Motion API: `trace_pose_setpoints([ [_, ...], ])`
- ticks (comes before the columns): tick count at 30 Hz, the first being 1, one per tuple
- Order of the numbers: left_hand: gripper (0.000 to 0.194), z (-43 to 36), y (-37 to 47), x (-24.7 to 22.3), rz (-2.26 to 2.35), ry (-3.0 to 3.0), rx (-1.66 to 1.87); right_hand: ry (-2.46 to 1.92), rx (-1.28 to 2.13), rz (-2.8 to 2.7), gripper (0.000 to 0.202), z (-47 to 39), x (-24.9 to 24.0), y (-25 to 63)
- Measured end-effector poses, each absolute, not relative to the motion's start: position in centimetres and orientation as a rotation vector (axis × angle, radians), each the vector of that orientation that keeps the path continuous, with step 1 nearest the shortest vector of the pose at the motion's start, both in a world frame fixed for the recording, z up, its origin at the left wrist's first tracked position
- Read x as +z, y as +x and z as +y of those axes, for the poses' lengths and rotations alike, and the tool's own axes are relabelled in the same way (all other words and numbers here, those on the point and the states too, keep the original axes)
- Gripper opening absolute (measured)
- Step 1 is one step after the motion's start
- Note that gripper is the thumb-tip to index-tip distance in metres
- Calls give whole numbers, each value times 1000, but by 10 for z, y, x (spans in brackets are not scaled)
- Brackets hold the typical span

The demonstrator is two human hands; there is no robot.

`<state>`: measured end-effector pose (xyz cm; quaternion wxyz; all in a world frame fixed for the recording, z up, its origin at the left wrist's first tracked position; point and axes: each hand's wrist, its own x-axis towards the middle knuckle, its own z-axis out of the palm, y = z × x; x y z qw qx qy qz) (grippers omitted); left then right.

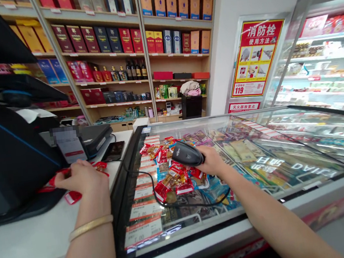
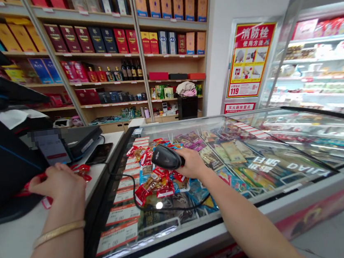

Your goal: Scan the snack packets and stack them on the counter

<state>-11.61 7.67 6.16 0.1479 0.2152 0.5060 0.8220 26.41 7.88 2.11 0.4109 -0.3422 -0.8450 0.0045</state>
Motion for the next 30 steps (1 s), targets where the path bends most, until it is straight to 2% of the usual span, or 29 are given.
trace_pose_setpoints([
  [2,36,78,-95,64,1419,408,2520,-853,6,-2115,21,80,21,265],
  [4,37,75,-71,67,1416,541,2430,-849,-7,-2112,21,81,21,266],
  [7,31,65,-39,68,1528,1166,1867,-849,-20,-2118,20,83,20,266],
  [11,40,53,-15,60,1595,1888,891,-882,-41,-2116,20,84,21,266],
  [14,43,50,-6,54,1685,2113,349,-919,-70,-2111,20,84,22,267],
  [17,44,46,3,55,1803,2201,30,-932,-77,-2117,21,84,22,267],
  [22,33,40,13,59,1885,2263,-109,-939,-67,-2121,21,84,22,267],
  [30,25,52,-3,44,1669,2148,325,-915,-51,-2073,27,86,22,271],
])
